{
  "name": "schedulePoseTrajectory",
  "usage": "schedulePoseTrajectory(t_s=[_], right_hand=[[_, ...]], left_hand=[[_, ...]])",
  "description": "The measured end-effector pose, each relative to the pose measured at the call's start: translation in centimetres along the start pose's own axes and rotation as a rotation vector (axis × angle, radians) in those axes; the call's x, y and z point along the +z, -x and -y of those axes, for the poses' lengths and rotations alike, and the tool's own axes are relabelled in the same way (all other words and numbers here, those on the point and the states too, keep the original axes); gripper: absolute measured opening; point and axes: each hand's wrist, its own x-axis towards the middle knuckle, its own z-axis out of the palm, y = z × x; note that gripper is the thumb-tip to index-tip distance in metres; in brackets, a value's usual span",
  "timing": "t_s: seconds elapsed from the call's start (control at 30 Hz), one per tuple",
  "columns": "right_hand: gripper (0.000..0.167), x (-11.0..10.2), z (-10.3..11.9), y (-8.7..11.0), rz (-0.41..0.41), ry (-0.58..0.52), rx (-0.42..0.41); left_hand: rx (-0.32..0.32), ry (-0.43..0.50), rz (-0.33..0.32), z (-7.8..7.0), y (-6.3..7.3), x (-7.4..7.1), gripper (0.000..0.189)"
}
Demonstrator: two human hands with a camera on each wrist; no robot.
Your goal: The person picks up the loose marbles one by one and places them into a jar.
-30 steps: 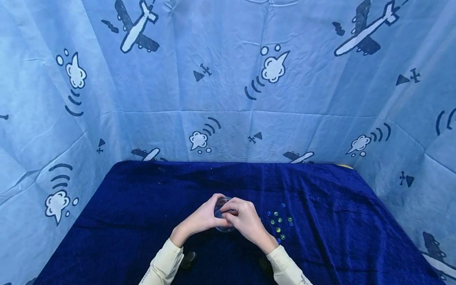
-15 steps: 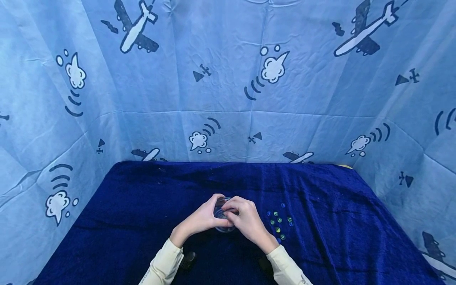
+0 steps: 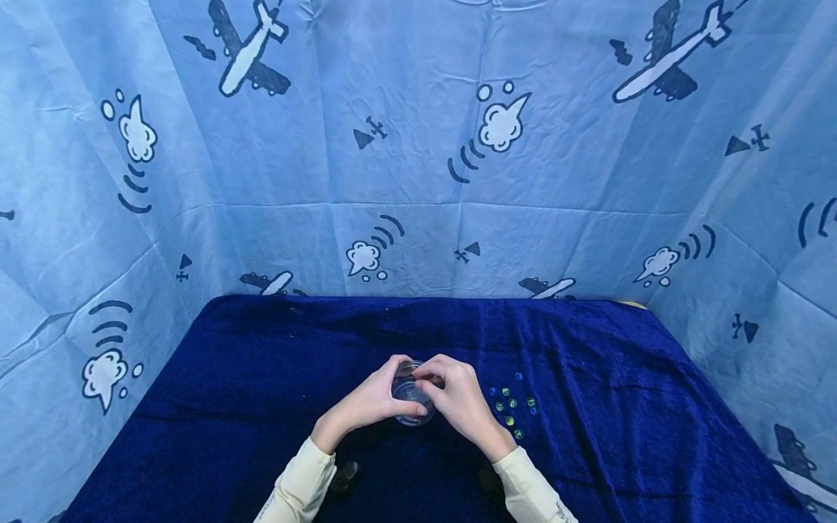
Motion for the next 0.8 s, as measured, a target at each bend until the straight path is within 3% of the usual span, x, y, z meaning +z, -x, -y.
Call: schedulePoseTrajectory(t_s=[0.5, 0.8], right_hand=[[0.018, -1.9, -0.9, -0.5, -0.053, 0.042, 0.078], [0.016, -3.9, -2.3, -0.6, -0.008, 0.078, 0.231]], left_hand=[[0.020, -0.001, -0.006, 0.1, 0.0, 0.1, 0.081], [0.013, -0.002, -0.012, 0.0, 0.1, 0.2, 0.081]])
